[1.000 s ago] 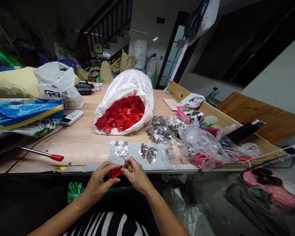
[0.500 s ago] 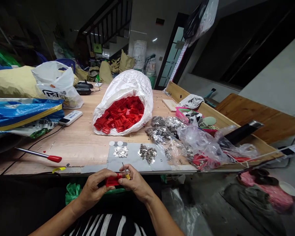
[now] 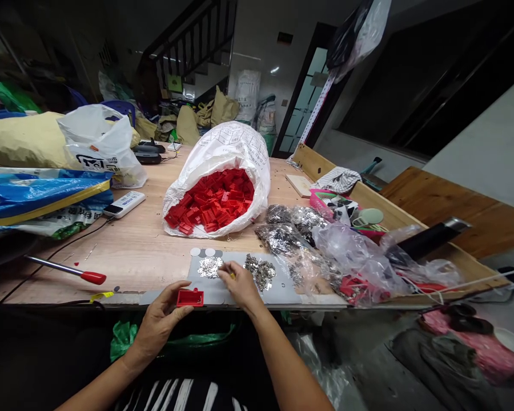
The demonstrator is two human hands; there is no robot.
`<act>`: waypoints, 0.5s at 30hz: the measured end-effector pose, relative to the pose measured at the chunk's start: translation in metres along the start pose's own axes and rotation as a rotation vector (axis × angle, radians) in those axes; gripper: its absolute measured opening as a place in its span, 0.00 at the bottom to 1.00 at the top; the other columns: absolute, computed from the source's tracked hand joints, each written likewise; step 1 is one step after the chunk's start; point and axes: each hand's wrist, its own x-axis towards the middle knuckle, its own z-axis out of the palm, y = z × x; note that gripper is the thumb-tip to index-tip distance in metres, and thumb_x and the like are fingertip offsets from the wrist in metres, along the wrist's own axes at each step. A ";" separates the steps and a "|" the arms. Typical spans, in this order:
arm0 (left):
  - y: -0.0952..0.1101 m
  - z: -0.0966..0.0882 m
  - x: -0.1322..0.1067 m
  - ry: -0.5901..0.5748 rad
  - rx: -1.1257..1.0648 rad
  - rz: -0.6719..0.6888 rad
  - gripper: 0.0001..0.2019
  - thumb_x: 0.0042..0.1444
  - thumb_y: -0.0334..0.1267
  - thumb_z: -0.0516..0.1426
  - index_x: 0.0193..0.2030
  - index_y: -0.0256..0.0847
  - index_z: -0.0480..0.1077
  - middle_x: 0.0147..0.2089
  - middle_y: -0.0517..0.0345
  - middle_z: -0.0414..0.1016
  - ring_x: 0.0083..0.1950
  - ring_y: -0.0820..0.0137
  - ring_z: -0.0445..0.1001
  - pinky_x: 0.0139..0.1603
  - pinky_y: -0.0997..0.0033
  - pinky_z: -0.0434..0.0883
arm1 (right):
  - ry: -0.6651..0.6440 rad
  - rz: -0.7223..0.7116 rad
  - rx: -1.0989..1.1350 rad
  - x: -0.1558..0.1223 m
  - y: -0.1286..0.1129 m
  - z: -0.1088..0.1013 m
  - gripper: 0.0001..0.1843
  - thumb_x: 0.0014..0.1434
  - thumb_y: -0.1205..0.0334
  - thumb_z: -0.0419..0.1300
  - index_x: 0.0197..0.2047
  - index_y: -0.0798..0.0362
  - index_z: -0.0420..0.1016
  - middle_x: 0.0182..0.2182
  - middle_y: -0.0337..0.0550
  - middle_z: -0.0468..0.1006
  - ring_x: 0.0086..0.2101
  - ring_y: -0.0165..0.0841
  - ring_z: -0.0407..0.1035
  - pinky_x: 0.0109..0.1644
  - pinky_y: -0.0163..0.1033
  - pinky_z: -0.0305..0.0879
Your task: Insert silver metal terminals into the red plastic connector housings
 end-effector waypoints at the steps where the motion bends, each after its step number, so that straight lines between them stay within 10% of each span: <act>1: -0.001 0.000 0.001 0.023 -0.014 -0.010 0.19 0.52 0.41 0.61 0.52 0.44 0.66 0.46 0.56 0.76 0.47 0.65 0.75 0.50 0.68 0.69 | 0.069 -0.007 -0.195 0.011 0.001 -0.002 0.08 0.60 0.58 0.54 0.36 0.52 0.71 0.33 0.39 0.75 0.33 0.31 0.68 0.37 0.34 0.60; 15: -0.007 -0.009 0.009 0.064 0.078 -0.014 0.18 0.50 0.43 0.63 0.48 0.43 0.71 0.46 0.56 0.77 0.47 0.64 0.74 0.52 0.66 0.68 | 0.048 0.070 -0.541 0.065 0.002 0.004 0.02 0.54 0.66 0.61 0.30 0.52 0.72 0.32 0.44 0.77 0.35 0.35 0.68 0.35 0.35 0.53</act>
